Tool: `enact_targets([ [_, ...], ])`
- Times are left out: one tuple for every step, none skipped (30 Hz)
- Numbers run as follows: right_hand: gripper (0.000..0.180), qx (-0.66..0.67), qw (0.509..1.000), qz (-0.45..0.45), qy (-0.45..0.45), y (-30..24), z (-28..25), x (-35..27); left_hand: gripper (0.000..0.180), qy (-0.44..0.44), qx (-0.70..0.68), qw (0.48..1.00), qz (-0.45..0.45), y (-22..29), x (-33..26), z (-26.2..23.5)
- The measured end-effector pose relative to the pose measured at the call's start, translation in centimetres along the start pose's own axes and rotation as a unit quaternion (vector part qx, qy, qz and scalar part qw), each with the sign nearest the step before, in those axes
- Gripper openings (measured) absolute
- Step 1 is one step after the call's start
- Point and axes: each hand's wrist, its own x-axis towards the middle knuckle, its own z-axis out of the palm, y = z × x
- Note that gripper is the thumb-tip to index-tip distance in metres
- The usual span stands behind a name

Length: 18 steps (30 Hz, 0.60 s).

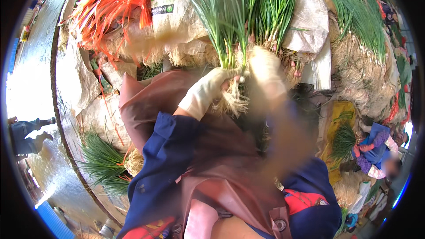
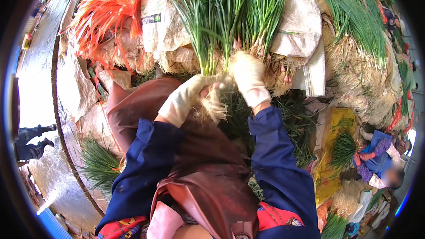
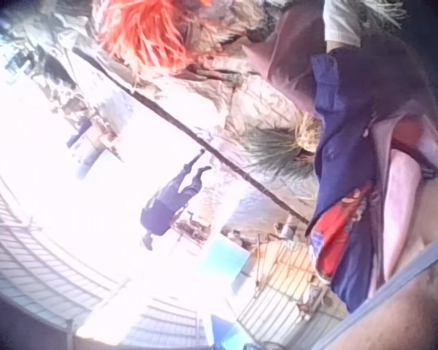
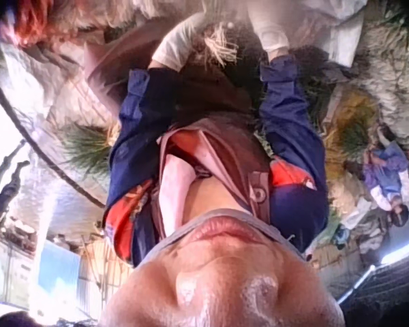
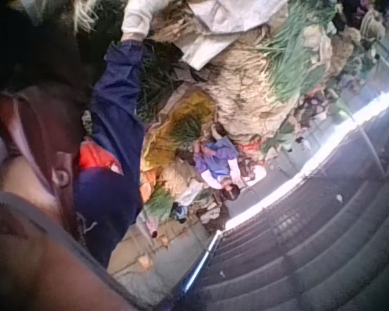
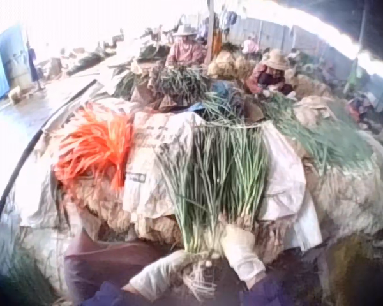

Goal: The person sorts scallions into bunches and secures them with red plastic ties.

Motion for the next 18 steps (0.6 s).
enact_targets([
  [0.021,-0.037,0.998,0.057,0.003,0.8,-0.6,-0.2,0.019,-0.041,-0.017,0.999,0.030,0.1,-1.9,0.1],
  [0.024,-0.006,0.989,0.013,-0.150,1.3,-1.6,-0.5,0.023,-0.024,-0.082,0.995,0.061,0.2,-4.0,0.4],
  [0.026,-0.010,0.956,-0.011,-0.292,1.5,-2.9,-1.1,0.028,-0.038,-0.149,0.980,0.123,0.7,-5.6,0.5],
  [0.028,-0.015,0.897,-0.029,-0.441,1.6,-4.5,-2.5,0.034,-0.081,-0.217,0.962,0.142,1.7,-7.1,-0.4],
  [0.031,-0.019,0.814,-0.044,-0.579,1.3,-6.3,-3.4,0.037,0.019,-0.231,0.950,0.211,0.8,-8.8,0.0],
  [0.034,-0.110,0.780,-0.056,-0.614,0.8,-7.8,-3.2,0.037,-0.009,-0.256,0.940,0.223,1.4,-8.8,-0.5],
  [0.033,-0.084,0.816,-0.027,-0.572,0.1,-9.2,-2.7,0.037,0.001,-0.290,0.929,0.232,1.3,-8.7,-0.9],
  [0.032,0.003,0.863,-0.006,-0.505,-0.7,-9.9,-1.7,0.039,-0.074,-0.317,0.914,0.243,1.2,-8.0,-1.3],
  [0.032,0.210,0.910,0.072,-0.350,-1.5,-10.1,-0.2,0.042,-0.101,-0.316,0.911,0.246,0.9,-7.2,-1.6],
  [0.033,0.294,0.918,0.124,-0.234,-2.4,-9.5,2.0,0.042,-0.077,-0.294,0.924,0.233,0.9,-5.8,-2.1],
  [0.034,0.260,0.932,0.172,-0.184,-3.2,-8.2,4.8,0.042,-0.082,-0.274,0.931,0.227,0.7,-4.7,-2.6],
  [0.039,0.090,0.942,0.225,-0.231,-4.0,-6.8,8.4,0.042,-0.045,-0.236,0.948,0.208,0.2,-4.1,-2.9],
  [0.047,-0.090,0.979,0.095,-0.159,-3.8,-5.0,9.9,0.042,-0.031,-0.254,0.948,0.190,-0.2,-3.5,-3.1],
  [0.047,-0.094,0.985,0.079,-0.119,-2.9,-3.7,11.3,0.043,-0.073,-0.243,0.944,0.212,-0.5,-3.1,-3.4],
  [0.048,-0.099,0.990,0.063,-0.081,-2.0,-2.4,12.3,0.043,-0.057,-0.235,0.951,0.193,-0.6,-2.8,-3.4],
  [0.046,-0.085,0.981,0.114,-0.130,-0.7,-1.9,13.3,0.044,-0.046,-0.237,0.950,0.198,-0.8,-2.6,-3.4],
  [0.044,-0.092,0.987,0.071,-0.114,0.4,-1.4,13.5,0.042,-0.066,-0.228,0.946,0.220,-0.9,-2.5,-3.2],
  [0.043,-0.101,0.990,0.028,-0.098,1.2,-1.2,13.6,0.040,-0.047,-0.219,0.949,0.223,-0.9,-2.5,-3.1],
])
